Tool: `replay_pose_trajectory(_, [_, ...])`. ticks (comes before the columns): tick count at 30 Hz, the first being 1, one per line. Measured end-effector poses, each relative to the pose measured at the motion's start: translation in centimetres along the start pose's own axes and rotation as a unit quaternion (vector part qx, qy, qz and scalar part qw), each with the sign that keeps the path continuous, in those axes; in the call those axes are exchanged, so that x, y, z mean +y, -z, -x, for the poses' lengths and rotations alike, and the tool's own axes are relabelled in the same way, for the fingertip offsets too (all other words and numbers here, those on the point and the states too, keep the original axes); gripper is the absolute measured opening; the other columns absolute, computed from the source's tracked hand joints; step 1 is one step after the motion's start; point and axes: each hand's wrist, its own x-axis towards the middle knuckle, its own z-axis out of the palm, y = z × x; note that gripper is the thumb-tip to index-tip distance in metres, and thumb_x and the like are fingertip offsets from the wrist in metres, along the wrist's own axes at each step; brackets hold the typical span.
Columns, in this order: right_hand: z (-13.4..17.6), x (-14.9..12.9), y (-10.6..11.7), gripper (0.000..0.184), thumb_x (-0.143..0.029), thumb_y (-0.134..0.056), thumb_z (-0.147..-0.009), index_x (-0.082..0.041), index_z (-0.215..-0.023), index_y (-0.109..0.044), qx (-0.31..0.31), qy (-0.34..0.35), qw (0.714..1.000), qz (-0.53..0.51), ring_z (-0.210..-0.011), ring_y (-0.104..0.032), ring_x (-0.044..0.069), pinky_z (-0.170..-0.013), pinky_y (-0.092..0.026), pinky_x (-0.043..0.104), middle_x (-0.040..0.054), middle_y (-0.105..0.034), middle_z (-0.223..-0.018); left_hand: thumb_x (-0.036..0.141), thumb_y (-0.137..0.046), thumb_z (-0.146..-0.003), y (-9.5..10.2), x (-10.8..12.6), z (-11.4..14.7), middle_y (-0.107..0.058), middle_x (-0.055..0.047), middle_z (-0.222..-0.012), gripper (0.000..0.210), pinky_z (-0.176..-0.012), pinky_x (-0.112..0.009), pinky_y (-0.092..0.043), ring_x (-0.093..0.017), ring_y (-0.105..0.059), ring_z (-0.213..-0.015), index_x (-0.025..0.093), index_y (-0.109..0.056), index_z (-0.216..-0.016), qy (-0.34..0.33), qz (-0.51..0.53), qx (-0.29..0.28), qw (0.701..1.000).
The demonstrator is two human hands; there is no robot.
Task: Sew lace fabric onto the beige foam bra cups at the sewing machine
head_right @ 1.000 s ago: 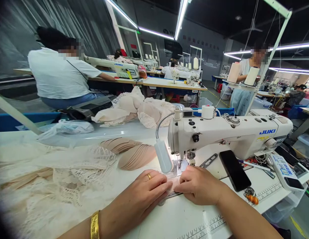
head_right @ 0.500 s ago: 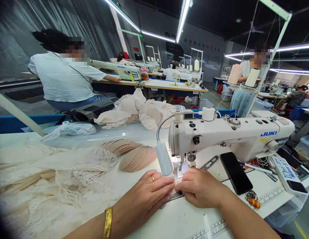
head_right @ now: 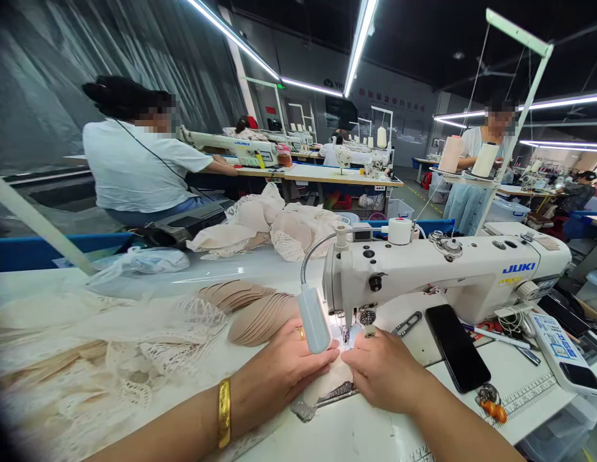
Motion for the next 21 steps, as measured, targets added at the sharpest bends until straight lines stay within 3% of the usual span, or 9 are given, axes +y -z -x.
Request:
replay_pose_trajectory(5, [-0.3, 0.3, -0.7, 0.021, -0.004, -0.056, -0.085, -0.023, -0.092, -0.065, 0.017, -0.022, 0.999, 0.019, -0.073, -0.046, 0.020, -0.061, -0.029, 0.031, 0.0017, -0.056, -0.081, 0.009, -0.047, -0.104, 1.4, -0.4, -1.5, -0.078, -0.001, -0.096, 0.024, -0.086, -0.042, -0.041, -0.023, -0.067, -0.085, 0.023, -0.067, -0.103, -0.024, 0.002, -0.013, 1.000])
replay_pose_trajectory(13, [-0.5, 0.2, -0.7, 0.021, -0.003, -0.059, -0.082, -0.023, -0.088, -0.062, -0.001, -0.048, 0.998, 0.032, -0.070, -0.041, 0.020, -0.062, -0.027, 0.031, 0.0001, -0.053, -0.076, 0.006, -0.050, -0.102, 1.7, -0.9, -2.2, -0.078, 0.000, -0.101, 0.025, -0.090, -0.042, -0.042, -0.022, -0.069, -0.090, 0.024, -0.067, -0.102, -0.030, 0.005, -0.004, 1.000])
replay_pose_trajectory(21, [-0.1, 0.2, -0.1, 0.022, -0.004, -0.059, -0.080, -0.022, -0.090, -0.065, -0.030, -0.043, 0.998, 0.025, -0.072, -0.041, 0.019, -0.061, -0.024, 0.030, 0.0010, -0.054, -0.080, 0.005, -0.046, -0.097, -0.4, -1.1, -0.7, -0.076, -0.005, -0.099, 0.028, -0.092, -0.046, -0.044, -0.022, -0.065, -0.083, 0.022, -0.065, -0.107, -0.072, -0.053, 0.041, 0.995])
